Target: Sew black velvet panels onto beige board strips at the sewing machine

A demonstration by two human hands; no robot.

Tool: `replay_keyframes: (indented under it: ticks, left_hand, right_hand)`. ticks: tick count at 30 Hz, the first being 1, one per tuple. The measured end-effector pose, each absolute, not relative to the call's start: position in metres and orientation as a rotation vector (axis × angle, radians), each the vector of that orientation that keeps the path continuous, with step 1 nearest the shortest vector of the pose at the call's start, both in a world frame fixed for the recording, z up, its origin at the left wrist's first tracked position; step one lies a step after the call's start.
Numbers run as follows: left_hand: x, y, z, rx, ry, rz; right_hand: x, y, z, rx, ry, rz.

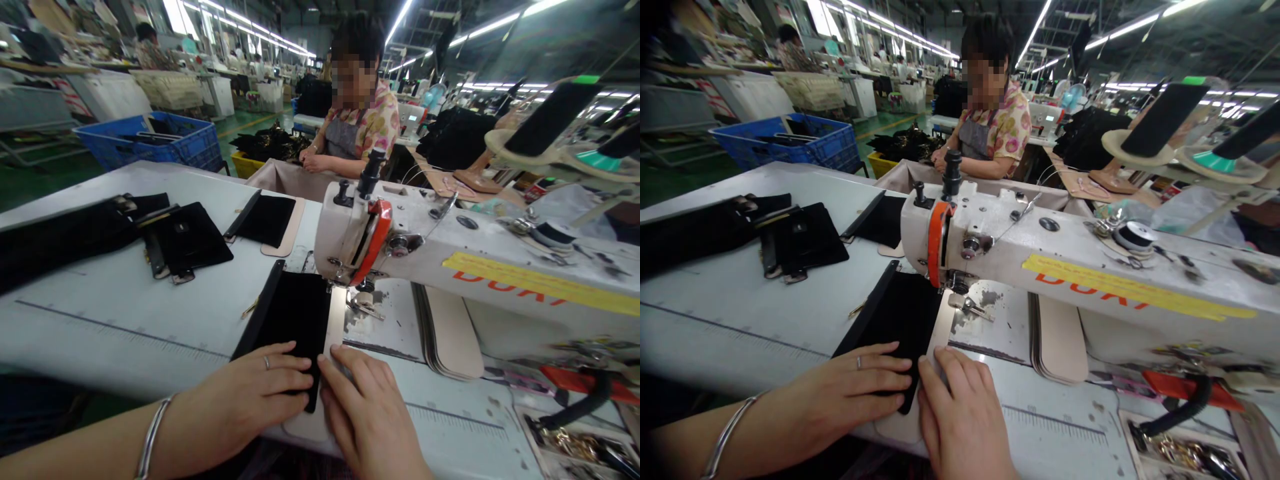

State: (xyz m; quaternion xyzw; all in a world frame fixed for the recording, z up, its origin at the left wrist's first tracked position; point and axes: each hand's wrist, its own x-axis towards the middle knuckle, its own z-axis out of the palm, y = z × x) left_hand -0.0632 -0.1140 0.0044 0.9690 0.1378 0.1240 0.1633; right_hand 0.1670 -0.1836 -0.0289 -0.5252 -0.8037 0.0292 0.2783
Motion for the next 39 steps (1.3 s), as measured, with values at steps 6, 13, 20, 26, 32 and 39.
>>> replay_keyframes:
  ticks: [6,13,20,26,32,39]
  left_hand:
    - [-0.059,-0.101,0.005,2.768,0.388,0.370]
    - [-0.054,-0.083,0.000,2.800,0.359,0.363]
    - [-0.051,-0.065,-0.006,2.843,0.360,0.359]
    - [-0.046,-0.051,-0.003,2.864,0.347,0.383]
    - [-0.039,-0.038,-0.005,2.927,0.344,0.407]
    - [-0.032,-0.023,-0.011,2.995,0.366,0.378]
  right_hand:
    - [0.168,-0.179,-0.030,-1.425,-2.169,0.022]
    - [0.168,-0.173,-0.029,-1.410,-2.169,-0.013]
    - [0.170,-0.169,-0.029,-1.404,-2.199,0.013]
    - [0.170,-0.161,-0.027,-1.428,-2.217,0.063]
    - [0.172,-0.150,-0.021,-1.480,-2.221,0.111]
    - [0.177,-0.140,-0.016,-1.554,-2.240,0.169]
